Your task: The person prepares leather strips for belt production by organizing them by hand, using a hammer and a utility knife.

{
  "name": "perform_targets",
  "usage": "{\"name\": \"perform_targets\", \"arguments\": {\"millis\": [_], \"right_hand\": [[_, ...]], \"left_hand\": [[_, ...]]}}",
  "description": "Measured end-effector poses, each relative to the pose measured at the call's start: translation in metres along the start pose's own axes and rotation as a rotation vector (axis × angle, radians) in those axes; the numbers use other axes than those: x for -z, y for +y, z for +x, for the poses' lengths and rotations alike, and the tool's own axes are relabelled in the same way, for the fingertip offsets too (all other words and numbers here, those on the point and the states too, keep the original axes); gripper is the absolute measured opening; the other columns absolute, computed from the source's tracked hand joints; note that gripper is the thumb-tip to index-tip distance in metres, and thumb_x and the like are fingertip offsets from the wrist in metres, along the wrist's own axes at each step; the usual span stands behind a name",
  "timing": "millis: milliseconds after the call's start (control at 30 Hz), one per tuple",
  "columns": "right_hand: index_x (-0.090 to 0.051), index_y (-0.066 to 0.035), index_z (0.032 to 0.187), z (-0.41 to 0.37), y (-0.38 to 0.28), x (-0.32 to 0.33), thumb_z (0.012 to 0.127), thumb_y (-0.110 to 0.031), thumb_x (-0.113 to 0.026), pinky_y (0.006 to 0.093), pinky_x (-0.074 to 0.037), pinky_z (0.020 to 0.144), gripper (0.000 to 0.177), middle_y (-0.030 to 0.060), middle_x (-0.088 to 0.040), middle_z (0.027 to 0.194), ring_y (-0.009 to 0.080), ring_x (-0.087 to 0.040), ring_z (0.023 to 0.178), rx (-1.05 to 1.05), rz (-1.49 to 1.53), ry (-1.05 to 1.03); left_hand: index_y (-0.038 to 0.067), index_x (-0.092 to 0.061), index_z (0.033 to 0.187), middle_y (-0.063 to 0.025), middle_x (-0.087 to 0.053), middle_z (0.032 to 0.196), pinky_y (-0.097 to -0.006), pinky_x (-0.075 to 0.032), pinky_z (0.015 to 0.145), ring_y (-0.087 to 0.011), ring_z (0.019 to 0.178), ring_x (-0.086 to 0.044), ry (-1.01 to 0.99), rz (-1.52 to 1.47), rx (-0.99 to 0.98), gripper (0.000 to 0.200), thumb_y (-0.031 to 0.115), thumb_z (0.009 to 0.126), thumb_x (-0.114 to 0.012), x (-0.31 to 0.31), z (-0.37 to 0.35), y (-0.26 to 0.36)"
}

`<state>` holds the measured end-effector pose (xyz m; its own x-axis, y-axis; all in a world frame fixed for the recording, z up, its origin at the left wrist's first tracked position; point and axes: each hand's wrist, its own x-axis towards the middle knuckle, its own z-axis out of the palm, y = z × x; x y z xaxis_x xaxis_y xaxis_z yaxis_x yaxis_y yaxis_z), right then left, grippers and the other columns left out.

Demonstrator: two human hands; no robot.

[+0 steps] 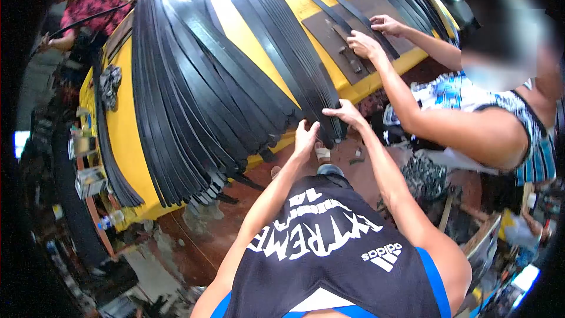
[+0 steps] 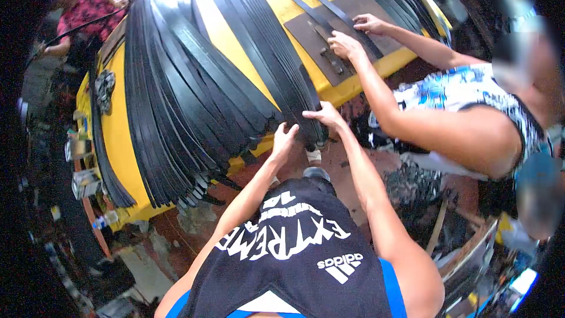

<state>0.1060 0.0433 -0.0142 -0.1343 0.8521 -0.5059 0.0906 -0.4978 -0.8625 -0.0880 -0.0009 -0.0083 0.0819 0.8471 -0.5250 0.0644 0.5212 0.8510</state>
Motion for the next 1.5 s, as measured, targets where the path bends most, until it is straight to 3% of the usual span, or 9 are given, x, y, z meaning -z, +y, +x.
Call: {"name": "perform_targets", "arguments": {"millis": [133, 267, 333, 767, 967, 1100, 1200, 1333, 1500], "right_hand": [[-0.067, 0.001, 0.105, -0.003, -0.007, -0.003, 0.079, -0.020, -0.079, 0.0300, -0.053, 0.075, 0.036, 0.0059, -0.069, 0.095, 0.0140, -0.065, 0.082, -0.013, 0.082, 0.027], [-0.067, 0.001, 0.103, -0.002, -0.006, -0.002, 0.082, -0.018, -0.076, 0.0297, -0.053, 0.070, 0.030, 0.0063, -0.070, 0.092, 0.0135, -0.065, 0.079, -0.019, 0.198, -0.016], [-0.066, 0.000, 0.107, -0.001, -0.005, -0.005, 0.082, -0.018, -0.077, 0.0295, -0.051, 0.076, 0.033, 0.0059, -0.069, 0.096, 0.0136, -0.063, 0.083, -0.019, 0.168, -0.006], [-0.065, 0.003, 0.104, -0.003, -0.016, -0.007, 0.077, -0.013, -0.079, 0.0288, -0.053, 0.071, 0.034, 0.0085, -0.069, 0.093, 0.0147, -0.065, 0.077, -0.010, 0.149, -0.061], [-0.064, 0.004, 0.106, 0.006, -0.011, -0.002, 0.076, -0.011, -0.080, 0.0305, -0.054, 0.073, 0.038, 0.0087, -0.070, 0.097, 0.0163, -0.066, 0.080, 0.004, 0.147, -0.091], [-0.066, 0.003, 0.105, 0.001, -0.023, 0.002, 0.078, -0.011, -0.076, 0.0314, -0.054, 0.070, 0.032, 0.0085, -0.070, 0.095, 0.0179, -0.067, 0.076, -0.019, 0.110, -0.127], [-0.066, 0.002, 0.104, 0.001, -0.022, 0.003, 0.079, -0.016, -0.077, 0.0297, -0.053, 0.070, 0.033, 0.0070, -0.069, 0.092, 0.0160, -0.065, 0.076, -0.007, 0.165, -0.113], [-0.066, 0.001, 0.102, 0.008, -0.010, 0.008, 0.077, -0.018, -0.078, 0.0287, -0.050, 0.071, 0.033, 0.0045, -0.068, 0.090, 0.0129, -0.062, 0.078, 0.055, -0.029, -0.045], [-0.065, 0.003, 0.100, 0.004, -0.011, 0.002, 0.075, -0.014, -0.080, 0.0290, -0.052, 0.071, 0.034, 0.0063, -0.069, 0.091, 0.0137, -0.064, 0.077, 0.040, 0.098, -0.083]], "left_hand": [[-0.006, -0.053, 0.120, -0.0177, -0.065, 0.112, -0.0369, -0.048, 0.089, -0.0251, 0.102, -0.061, 0.379, 0.040, 0.067, 0.052, 0.031, 0.088, -0.068, -0.047, 0.037, -0.025], [-0.004, -0.055, 0.120, -0.0222, -0.064, 0.114, -0.0403, -0.048, 0.091, -0.0312, 0.105, -0.063, 0.494, -0.014, 0.079, 0.054, 0.037, 0.087, -0.067, -0.059, 0.023, 0.006], [-0.002, -0.049, 0.124, -0.0240, -0.059, 0.123, -0.0430, -0.047, 0.094, -0.0353, 0.112, -0.060, 0.432, -0.008, 0.135, 0.056, 0.039, 0.088, -0.063, -0.060, 0.029, 0.005], [-0.004, -0.052, 0.119, -0.0245, -0.063, 0.115, -0.0410, -0.049, 0.092, -0.0332, 0.109, -0.062, 0.515, -0.056, 0.095, 0.054, 0.033, 0.084, -0.067, -0.057, 0.022, 0.013], [-0.005, -0.053, 0.118, -0.0293, -0.061, 0.117, -0.0450, -0.048, 0.093, -0.0398, 0.112, -0.059, 0.489, 0.128, 0.112, 0.059, 0.037, 0.081, -0.070, -0.051, 0.026, 0.016], [-0.008, -0.050, 0.117, -0.0316, -0.061, 0.113, -0.0470, -0.048, 0.092, -0.0428, 0.110, -0.059, 0.523, -0.021, 0.057, 0.061, 0.039, 0.081, -0.067, -0.061, 0.037, -0.002], [-0.007, -0.053, 0.118, -0.0227, -0.063, 0.115, -0.0416, -0.048, 0.090, -0.0306, 0.107, -0.061, 0.570, -0.084, 0.121, 0.057, 0.035, 0.082, -0.068, -0.060, 0.041, -0.003], [-0.005, -0.055, 0.116, -0.0183, -0.066, 0.109, -0.0395, -0.050, 0.087, -0.0260, 0.098, -0.063, 0.604, -0.166, -0.041, 0.046, 0.030, 0.087, -0.066, -0.059, 0.028, 0.002], [-0.004, -0.057, 0.113, -0.0141, -0.067, 0.103, -0.0358, -0.051, 0.081, -0.0207, 0.092, -0.063, 0.524, -0.141, -0.020, 0.039, 0.024, 0.086, -0.068, -0.047, 0.035, -0.011]]}}
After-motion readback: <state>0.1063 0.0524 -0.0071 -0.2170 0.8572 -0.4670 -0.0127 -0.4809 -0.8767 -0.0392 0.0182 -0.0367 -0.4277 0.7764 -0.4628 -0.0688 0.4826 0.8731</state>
